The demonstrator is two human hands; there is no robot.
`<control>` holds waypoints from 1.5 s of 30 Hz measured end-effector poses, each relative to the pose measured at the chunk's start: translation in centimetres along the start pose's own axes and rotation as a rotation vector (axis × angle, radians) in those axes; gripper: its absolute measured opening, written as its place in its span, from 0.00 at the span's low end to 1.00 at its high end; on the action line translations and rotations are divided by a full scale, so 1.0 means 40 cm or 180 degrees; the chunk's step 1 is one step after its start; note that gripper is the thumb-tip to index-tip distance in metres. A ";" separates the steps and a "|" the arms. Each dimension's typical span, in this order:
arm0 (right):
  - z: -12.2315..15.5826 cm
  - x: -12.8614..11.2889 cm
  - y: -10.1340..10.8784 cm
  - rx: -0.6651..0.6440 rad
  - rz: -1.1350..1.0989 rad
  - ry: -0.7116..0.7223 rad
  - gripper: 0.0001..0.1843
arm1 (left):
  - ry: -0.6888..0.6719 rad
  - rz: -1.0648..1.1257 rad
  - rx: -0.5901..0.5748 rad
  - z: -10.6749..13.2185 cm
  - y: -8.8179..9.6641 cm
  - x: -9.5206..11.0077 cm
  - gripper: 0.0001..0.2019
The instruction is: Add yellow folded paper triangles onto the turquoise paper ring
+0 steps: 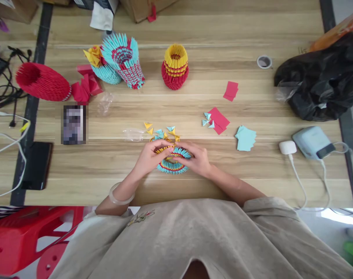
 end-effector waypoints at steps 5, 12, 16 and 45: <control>0.017 -0.014 -0.007 0.0082 0.0259 0.0280 0.10 | 0.0088 0.0209 -0.0088 -0.002 -0.009 -0.008 0.15; 0.030 -0.022 -0.006 0.0048 0.0172 0.0689 0.09 | -0.0173 -0.0028 -0.0326 -0.001 -0.028 0.003 0.12; 0.028 -0.002 -0.006 -0.0224 0.0177 0.0477 0.13 | -0.0217 -0.0206 -0.0480 0.004 -0.032 0.005 0.14; -0.117 0.212 0.076 0.0415 -0.0892 -0.0547 0.08 | -0.0695 -0.1525 0.2155 0.290 -0.014 0.052 0.14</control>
Point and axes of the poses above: each hand's wrist, its own z-axis away from the middle knuckle, its own y-axis out of the back of the hand, x = y × z, the point moved 9 cm from there along -z, towards the middle knuckle, and after that the axes turned 7 degrees about -y, right-handed, at the moved point
